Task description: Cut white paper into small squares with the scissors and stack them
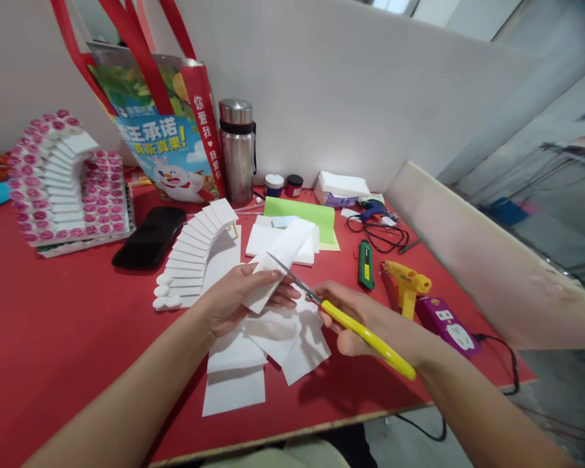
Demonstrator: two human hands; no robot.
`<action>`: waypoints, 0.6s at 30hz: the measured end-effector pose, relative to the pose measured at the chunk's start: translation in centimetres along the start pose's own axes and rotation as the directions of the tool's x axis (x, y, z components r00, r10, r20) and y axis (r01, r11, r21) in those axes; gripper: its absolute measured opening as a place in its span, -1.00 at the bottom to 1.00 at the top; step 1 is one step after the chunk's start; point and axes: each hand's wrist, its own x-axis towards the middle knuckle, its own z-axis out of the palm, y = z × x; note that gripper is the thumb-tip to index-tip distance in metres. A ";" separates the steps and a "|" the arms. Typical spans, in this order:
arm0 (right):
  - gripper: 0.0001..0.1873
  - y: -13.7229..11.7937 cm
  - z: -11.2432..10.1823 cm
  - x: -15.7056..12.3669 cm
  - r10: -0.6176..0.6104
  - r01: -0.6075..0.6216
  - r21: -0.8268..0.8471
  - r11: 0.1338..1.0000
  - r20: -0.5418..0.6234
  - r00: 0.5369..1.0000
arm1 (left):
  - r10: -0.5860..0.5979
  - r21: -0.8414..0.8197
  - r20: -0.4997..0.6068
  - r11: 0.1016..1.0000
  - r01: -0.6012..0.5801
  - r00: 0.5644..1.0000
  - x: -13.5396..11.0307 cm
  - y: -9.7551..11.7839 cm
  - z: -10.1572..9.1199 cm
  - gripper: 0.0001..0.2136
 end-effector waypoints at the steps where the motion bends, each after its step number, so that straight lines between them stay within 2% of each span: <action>1: -0.35 0.0 0.1 0.2 -0.008 0.008 -0.001 1.000 -0.005 1.000 | -0.014 0.003 0.014 1.000 0.014 1.000 0.0 0.0 0.1 -0.74; 8: -0.48 -0.3 0.5 0.7 -0.008 0.005 0.127 0.992 0.023 1.000 | -0.074 0.002 0.038 0.997 0.074 0.997 -0.2 0.2 0.1 -0.76; 12: -0.46 -0.5 0.8 0.8 0.025 -0.024 0.187 0.982 -0.005 1.000 | -0.073 -0.009 0.050 0.997 0.073 0.996 -0.1 0.2 0.0 -0.77; 18: -0.49 -1.1 1.0 1.1 -0.023 0.029 0.155 0.988 -0.037 0.999 | -0.065 -0.038 0.053 0.997 0.067 0.996 -0.1 0.3 0.0 -0.78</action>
